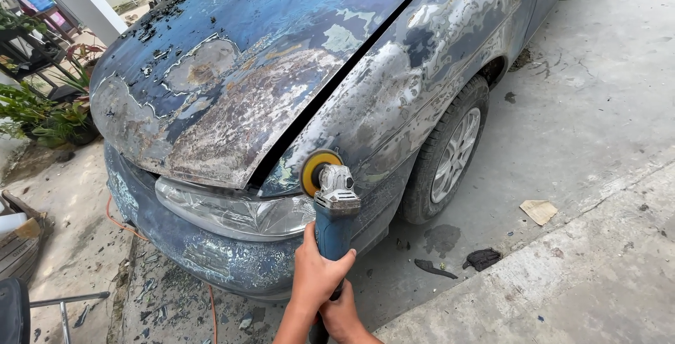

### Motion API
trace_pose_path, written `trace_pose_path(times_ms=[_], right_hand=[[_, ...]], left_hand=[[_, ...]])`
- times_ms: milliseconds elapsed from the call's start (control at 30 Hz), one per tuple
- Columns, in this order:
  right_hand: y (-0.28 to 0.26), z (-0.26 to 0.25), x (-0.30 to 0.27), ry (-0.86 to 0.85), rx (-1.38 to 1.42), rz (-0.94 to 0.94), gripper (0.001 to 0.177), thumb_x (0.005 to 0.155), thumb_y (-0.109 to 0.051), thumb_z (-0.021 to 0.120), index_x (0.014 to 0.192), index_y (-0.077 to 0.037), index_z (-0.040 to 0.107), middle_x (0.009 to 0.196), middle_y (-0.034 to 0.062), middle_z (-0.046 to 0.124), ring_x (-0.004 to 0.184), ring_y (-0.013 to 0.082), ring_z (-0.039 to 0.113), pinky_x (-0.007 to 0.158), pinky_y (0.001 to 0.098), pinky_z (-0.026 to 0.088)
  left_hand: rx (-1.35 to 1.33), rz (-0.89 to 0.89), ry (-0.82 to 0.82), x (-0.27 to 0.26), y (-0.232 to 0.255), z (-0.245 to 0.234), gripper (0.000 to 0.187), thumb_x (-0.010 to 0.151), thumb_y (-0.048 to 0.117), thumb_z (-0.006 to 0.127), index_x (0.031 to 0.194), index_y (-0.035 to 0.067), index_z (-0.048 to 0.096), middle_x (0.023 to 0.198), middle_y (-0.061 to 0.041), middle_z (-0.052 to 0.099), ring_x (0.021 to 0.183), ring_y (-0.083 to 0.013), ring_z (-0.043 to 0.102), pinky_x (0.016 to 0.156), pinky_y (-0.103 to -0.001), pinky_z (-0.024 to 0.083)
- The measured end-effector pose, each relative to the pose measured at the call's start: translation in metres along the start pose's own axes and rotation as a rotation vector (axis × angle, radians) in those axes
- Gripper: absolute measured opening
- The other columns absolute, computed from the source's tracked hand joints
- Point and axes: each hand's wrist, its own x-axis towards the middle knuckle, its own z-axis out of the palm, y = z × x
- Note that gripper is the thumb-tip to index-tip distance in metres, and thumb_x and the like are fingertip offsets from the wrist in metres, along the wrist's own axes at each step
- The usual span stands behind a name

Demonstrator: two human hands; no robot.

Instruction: The person uses an angle grinder with a sanding disc to remove paint and rust from the front bumper and hood of a blue car. The person moves the tool along the seam between the bumper and hood, grinding away the surface material.

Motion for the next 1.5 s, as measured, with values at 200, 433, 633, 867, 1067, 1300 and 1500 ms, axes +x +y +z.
trace_pose_path(times_ms=[200, 433, 633, 867, 1067, 1300, 1500], right_hand=[[0.013, -0.014, -0.003, 0.075, 0.009, 0.061, 0.007, 0.08, -0.001, 0.074, 0.084, 0.001, 0.068, 0.057, 0.0168, 0.062, 0.044, 0.0256, 0.056, 0.046, 0.0404, 0.045], [0.031, -0.019, 0.004, 0.127, 0.016, 0.107, 0.025, 0.077, -0.002, 0.077, 0.102, 0.001, 0.071, 0.065, 0.0189, 0.068, 0.048, 0.0282, 0.061, 0.047, 0.0422, 0.048], [0.047, -0.019, 0.013, 0.168, 0.02, 0.156, 0.041, 0.075, -0.003, 0.08, 0.116, 0.001, 0.073, 0.073, 0.0206, 0.073, 0.052, 0.0302, 0.065, 0.048, 0.0437, 0.05], [0.016, -0.006, 0.002, 0.074, -0.018, 0.322, 0.051, 0.083, -0.009, 0.08, 0.131, -0.007, 0.064, 0.063, 0.0239, 0.061, 0.051, 0.037, 0.059, 0.052, 0.0535, 0.05], [0.014, -0.002, 0.007, 0.092, -0.013, 0.3, 0.041, 0.082, -0.007, 0.08, 0.12, -0.001, 0.067, 0.058, 0.0238, 0.058, 0.048, 0.0357, 0.058, 0.05, 0.05, 0.047], [0.059, -0.029, 0.024, 0.235, -0.043, 0.383, 0.081, 0.077, -0.018, 0.086, 0.148, -0.016, 0.047, 0.127, 0.0177, 0.068, 0.104, 0.0424, 0.072, 0.089, 0.0596, 0.06], [0.003, 0.004, -0.002, 0.141, -0.011, 0.269, 0.016, 0.084, -0.004, 0.075, 0.095, 0.005, 0.069, 0.052, 0.0229, 0.054, 0.044, 0.0348, 0.054, 0.048, 0.0481, 0.042]], left_hand=[[-0.043, -0.026, 0.02, -0.003, 0.003, -0.006, 0.099, 0.069, 0.04, 0.081, 0.153, 0.009, 0.037, 0.108, -0.01, 0.074, 0.091, -0.0233, 0.071, 0.08, -0.038, 0.056], [-0.05, -0.033, 0.052, 0.004, -0.013, -0.003, 0.106, 0.066, 0.043, 0.084, 0.154, 0.009, 0.036, 0.13, -0.013, 0.068, 0.115, -0.0273, 0.068, 0.094, -0.039, 0.054], [-0.02, -0.054, -0.014, 0.0, -0.005, -0.007, 0.094, 0.069, 0.042, 0.083, 0.148, 0.014, 0.041, 0.11, -0.007, 0.074, 0.092, -0.0222, 0.071, 0.08, -0.037, 0.056], [-0.065, -0.058, 0.043, 0.004, -0.015, -0.009, 0.102, 0.066, 0.043, 0.085, 0.151, 0.011, 0.039, 0.125, -0.01, 0.07, 0.112, -0.0241, 0.069, 0.092, -0.037, 0.055], [-0.044, -0.096, -0.043, 0.004, -0.011, -0.012, 0.104, 0.07, 0.044, 0.083, 0.156, 0.014, 0.032, 0.127, -0.01, 0.067, 0.103, -0.0228, 0.069, 0.087, -0.037, 0.055], [-0.033, -0.066, -0.029, 0.001, -0.004, -0.016, 0.097, 0.067, 0.044, 0.083, 0.15, 0.015, 0.04, 0.118, -0.008, 0.072, 0.101, -0.024, 0.071, 0.086, -0.037, 0.056], [-0.067, -0.057, -0.016, 0.002, 0.001, -0.017, 0.101, 0.065, 0.042, 0.083, 0.151, 0.011, 0.039, 0.12, -0.009, 0.071, 0.103, -0.0233, 0.07, 0.087, -0.037, 0.056]])
